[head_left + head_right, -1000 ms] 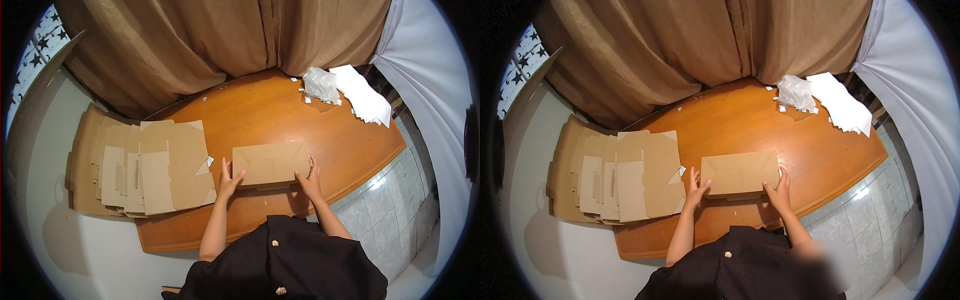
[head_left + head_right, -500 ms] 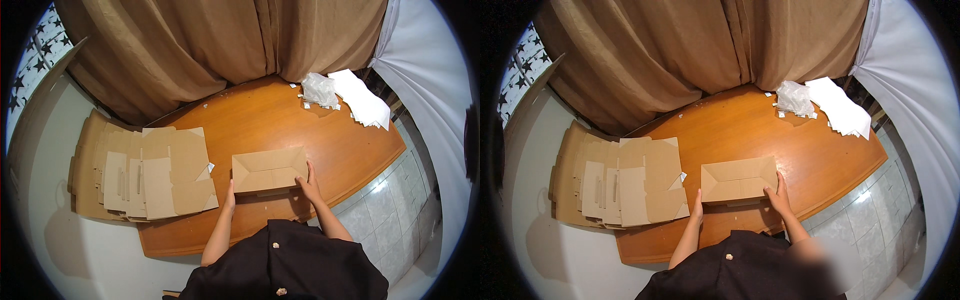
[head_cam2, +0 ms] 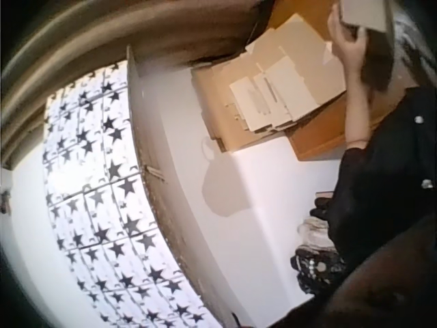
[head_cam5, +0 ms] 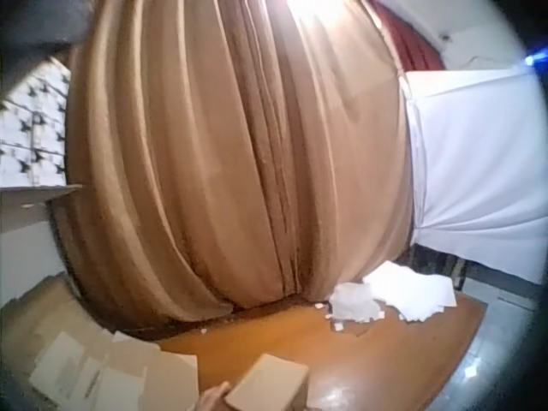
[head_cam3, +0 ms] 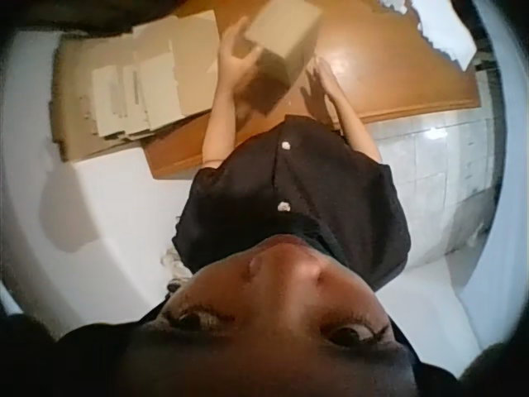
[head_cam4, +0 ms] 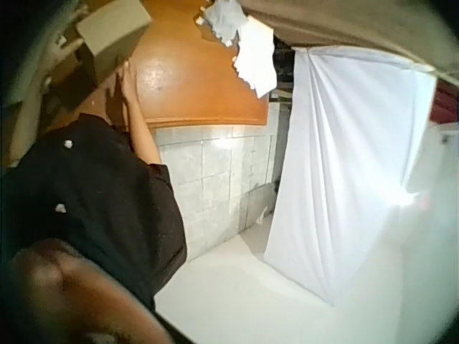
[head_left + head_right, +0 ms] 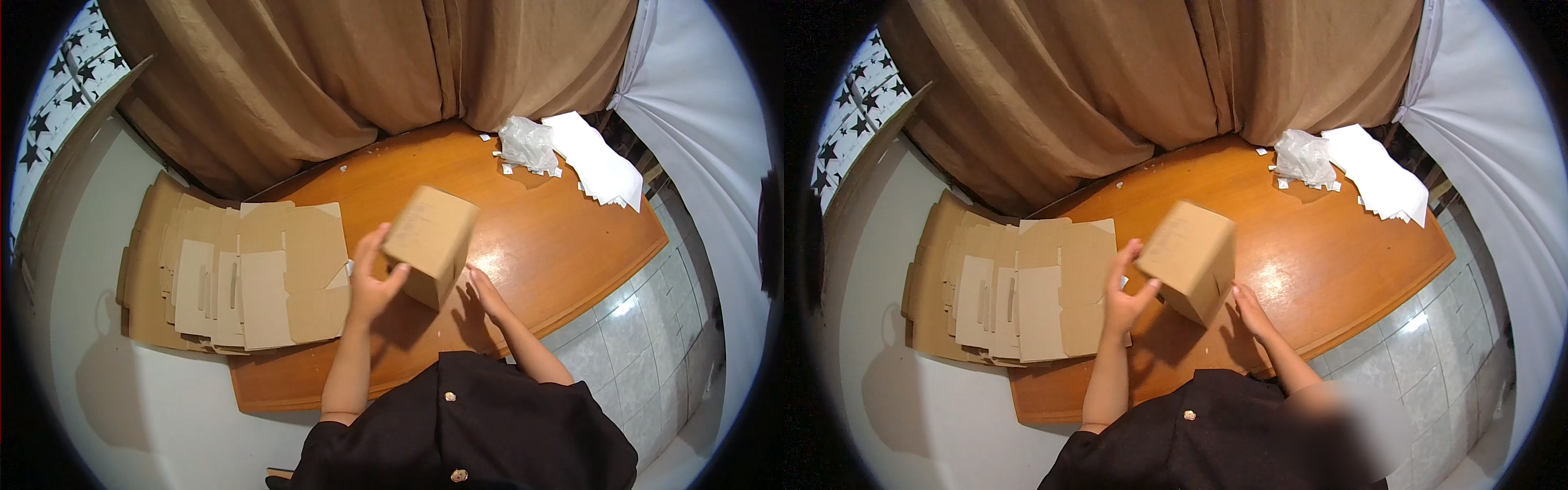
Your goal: Assembling cardboard shoe boxes and placing them on a storage shelf.
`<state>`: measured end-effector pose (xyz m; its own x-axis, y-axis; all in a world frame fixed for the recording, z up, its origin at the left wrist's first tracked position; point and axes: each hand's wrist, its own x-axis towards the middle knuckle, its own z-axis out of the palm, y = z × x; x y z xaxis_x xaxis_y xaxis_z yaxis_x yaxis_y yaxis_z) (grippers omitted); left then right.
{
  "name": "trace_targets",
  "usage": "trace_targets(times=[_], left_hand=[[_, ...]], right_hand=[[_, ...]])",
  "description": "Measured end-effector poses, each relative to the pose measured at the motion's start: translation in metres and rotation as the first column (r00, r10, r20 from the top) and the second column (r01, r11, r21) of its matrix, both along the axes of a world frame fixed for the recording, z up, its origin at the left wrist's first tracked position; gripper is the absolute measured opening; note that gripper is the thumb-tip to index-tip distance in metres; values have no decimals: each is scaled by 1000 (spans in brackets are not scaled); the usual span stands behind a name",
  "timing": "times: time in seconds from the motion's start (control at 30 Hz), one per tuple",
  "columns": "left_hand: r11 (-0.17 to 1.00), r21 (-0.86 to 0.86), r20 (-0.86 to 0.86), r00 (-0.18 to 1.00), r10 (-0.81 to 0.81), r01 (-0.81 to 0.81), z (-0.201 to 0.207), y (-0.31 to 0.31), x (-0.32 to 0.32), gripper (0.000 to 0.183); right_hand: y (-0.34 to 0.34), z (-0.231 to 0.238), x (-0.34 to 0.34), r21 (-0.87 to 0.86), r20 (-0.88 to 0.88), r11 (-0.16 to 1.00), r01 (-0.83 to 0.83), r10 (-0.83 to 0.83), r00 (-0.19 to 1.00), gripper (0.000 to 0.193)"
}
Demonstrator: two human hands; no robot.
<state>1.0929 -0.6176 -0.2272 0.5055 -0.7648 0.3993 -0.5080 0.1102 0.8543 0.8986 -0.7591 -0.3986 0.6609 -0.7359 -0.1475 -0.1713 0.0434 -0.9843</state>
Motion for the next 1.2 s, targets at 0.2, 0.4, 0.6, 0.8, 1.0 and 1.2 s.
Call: trace_targets(times=[0.2, 0.4, 0.6, 0.8, 1.0, 1.2], left_hand=[[963, -86, 36, 967, -252, 254, -27, -35, -61, 93], [861, 264, 3, 892, -453, 436, -69, -57, -62, 94], [844, 403, 361, 786, -502, 354, -68, -69, -94, 61], [896, 122, 494, 757, -428, 427, -42, -99, -101, 32], [950, -167, 662, 744, -91, 265, -17, -144, -92, 33], [945, -291, 329, 912, 245, -149, -61, -139, -49, 44]], right_hand=[[-17, 53, -35, 293, 598, 852, 434, -517, 612, 56], [-24, 98, -115, 90, 287, 717, 692, -684, 671, 56], [-15, 71, -146, -98, -12, 831, 547, -551, 834, 49], [-19, 79, -144, -418, 100, 659, 625, -651, 753, 55], [-13, 103, -133, -787, -134, 615, 39, -234, 963, 70], [-65, 60, -133, -691, -77, 549, 471, -703, 707, 56]])
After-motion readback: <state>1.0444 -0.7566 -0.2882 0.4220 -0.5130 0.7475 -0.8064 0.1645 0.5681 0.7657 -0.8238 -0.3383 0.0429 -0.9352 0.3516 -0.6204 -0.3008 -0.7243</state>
